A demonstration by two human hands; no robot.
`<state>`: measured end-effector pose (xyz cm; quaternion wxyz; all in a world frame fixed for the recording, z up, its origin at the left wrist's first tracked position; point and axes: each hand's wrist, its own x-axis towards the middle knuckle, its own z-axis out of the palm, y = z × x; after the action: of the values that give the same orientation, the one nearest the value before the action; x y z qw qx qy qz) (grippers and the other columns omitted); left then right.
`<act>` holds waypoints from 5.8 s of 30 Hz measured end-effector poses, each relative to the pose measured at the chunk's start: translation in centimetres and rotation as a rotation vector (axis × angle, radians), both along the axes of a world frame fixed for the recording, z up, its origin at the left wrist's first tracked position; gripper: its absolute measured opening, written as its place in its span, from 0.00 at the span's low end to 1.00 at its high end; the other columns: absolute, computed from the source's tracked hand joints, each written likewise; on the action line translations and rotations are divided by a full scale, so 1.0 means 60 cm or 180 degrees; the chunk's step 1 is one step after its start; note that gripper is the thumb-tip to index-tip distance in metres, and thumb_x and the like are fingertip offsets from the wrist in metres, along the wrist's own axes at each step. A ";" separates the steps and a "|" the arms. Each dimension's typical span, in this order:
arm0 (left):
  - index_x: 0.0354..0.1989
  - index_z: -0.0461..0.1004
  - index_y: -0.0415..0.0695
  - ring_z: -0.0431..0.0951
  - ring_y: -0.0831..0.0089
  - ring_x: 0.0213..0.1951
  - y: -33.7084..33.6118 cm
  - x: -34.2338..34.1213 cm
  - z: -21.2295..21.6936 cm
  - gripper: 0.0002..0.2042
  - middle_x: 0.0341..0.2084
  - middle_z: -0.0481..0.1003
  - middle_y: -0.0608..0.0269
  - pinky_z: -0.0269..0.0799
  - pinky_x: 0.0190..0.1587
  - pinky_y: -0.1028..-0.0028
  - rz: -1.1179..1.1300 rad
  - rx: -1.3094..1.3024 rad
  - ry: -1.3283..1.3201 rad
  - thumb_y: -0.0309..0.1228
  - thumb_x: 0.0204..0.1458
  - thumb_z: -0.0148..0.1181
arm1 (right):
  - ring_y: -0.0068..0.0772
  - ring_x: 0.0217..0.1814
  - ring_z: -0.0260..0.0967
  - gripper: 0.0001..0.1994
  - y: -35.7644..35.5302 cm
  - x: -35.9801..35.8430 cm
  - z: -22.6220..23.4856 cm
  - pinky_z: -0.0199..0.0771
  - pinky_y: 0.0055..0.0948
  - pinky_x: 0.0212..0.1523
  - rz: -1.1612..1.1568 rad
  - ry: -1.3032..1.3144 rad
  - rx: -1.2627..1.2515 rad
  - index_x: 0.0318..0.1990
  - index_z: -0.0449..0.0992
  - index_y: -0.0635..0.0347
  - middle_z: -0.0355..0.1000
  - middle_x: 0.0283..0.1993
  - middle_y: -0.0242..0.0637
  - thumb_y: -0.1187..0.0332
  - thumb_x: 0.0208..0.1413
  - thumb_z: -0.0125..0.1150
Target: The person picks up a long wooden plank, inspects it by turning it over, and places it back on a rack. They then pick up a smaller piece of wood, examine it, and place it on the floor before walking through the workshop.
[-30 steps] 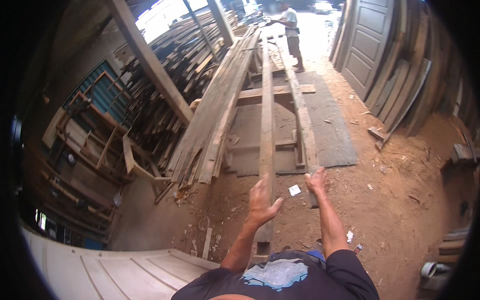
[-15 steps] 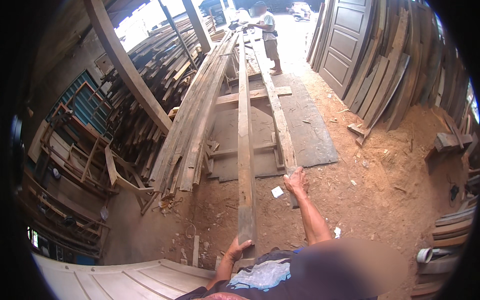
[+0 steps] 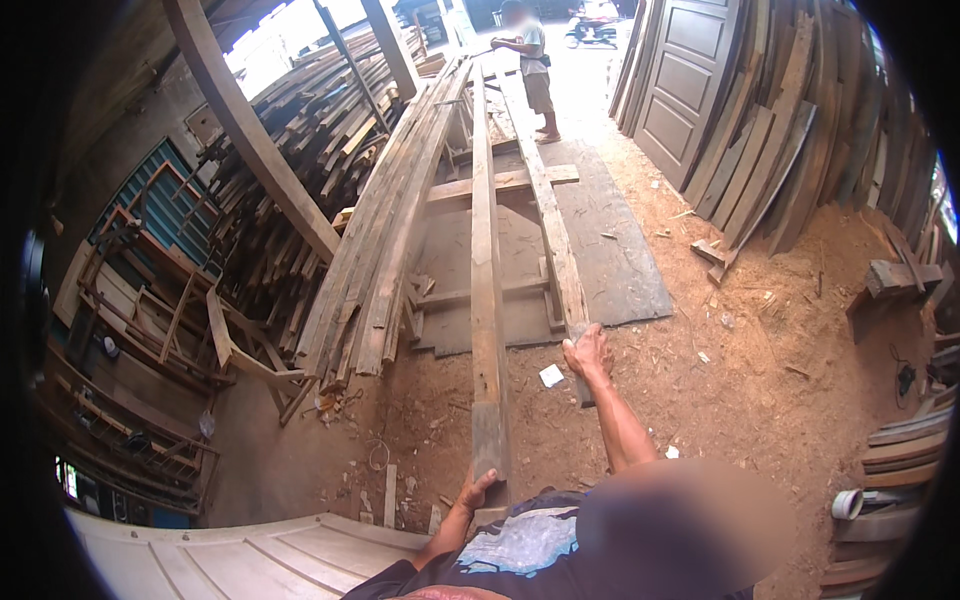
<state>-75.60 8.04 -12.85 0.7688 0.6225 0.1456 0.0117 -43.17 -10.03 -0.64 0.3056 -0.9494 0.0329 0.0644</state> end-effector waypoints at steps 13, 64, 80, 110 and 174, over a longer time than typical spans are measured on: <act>0.66 0.57 0.38 0.68 0.65 0.56 -0.001 -0.002 -0.001 0.42 0.55 0.69 0.56 0.61 0.62 0.65 0.0017 -0.0061 0.0048 0.49 0.46 0.64 | 0.60 0.59 0.70 0.38 0.001 0.004 0.008 0.71 0.49 0.58 -0.0008 0.0238 -0.0039 0.60 0.60 0.68 0.68 0.58 0.61 0.50 0.50 0.67; 0.68 0.54 0.40 0.66 0.63 0.59 -0.003 0.000 0.029 0.46 0.56 0.68 0.54 0.59 0.63 0.63 -0.0054 -0.0192 0.0128 0.50 0.43 0.66 | 0.63 0.56 0.71 0.36 0.002 0.005 -0.008 0.71 0.51 0.56 0.0022 -0.0017 -0.0039 0.56 0.63 0.69 0.72 0.52 0.64 0.50 0.48 0.66; 0.69 0.54 0.39 0.64 0.64 0.60 0.009 -0.003 0.027 0.46 0.58 0.65 0.56 0.57 0.64 0.65 -0.0245 -0.0069 0.0375 0.50 0.45 0.66 | 0.61 0.58 0.70 0.38 0.003 0.008 -0.016 0.70 0.50 0.58 0.0071 -0.0074 -0.0139 0.58 0.61 0.70 0.71 0.55 0.62 0.48 0.49 0.65; 0.74 0.45 0.52 0.66 0.33 0.57 -0.024 0.119 0.169 0.48 0.58 0.59 0.28 0.66 0.59 0.49 0.0224 0.3572 0.0350 0.36 0.44 0.68 | 0.61 0.59 0.69 0.38 0.001 0.000 -0.008 0.71 0.53 0.56 0.0006 0.0171 -0.0054 0.60 0.59 0.66 0.71 0.55 0.61 0.49 0.49 0.66; 0.74 0.44 0.54 0.63 0.33 0.59 -0.019 0.129 0.168 0.48 0.58 0.58 0.29 0.63 0.61 0.48 0.0291 0.3415 0.0336 0.37 0.45 0.68 | 0.64 0.55 0.71 0.36 0.000 0.005 -0.006 0.71 0.50 0.55 0.0136 -0.0129 -0.0176 0.55 0.64 0.72 0.72 0.51 0.64 0.49 0.49 0.65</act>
<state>-67.86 6.88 -2.77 0.3333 0.9205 0.1845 0.0866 -42.87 -10.04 -1.03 0.2784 -0.9591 0.0081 0.0508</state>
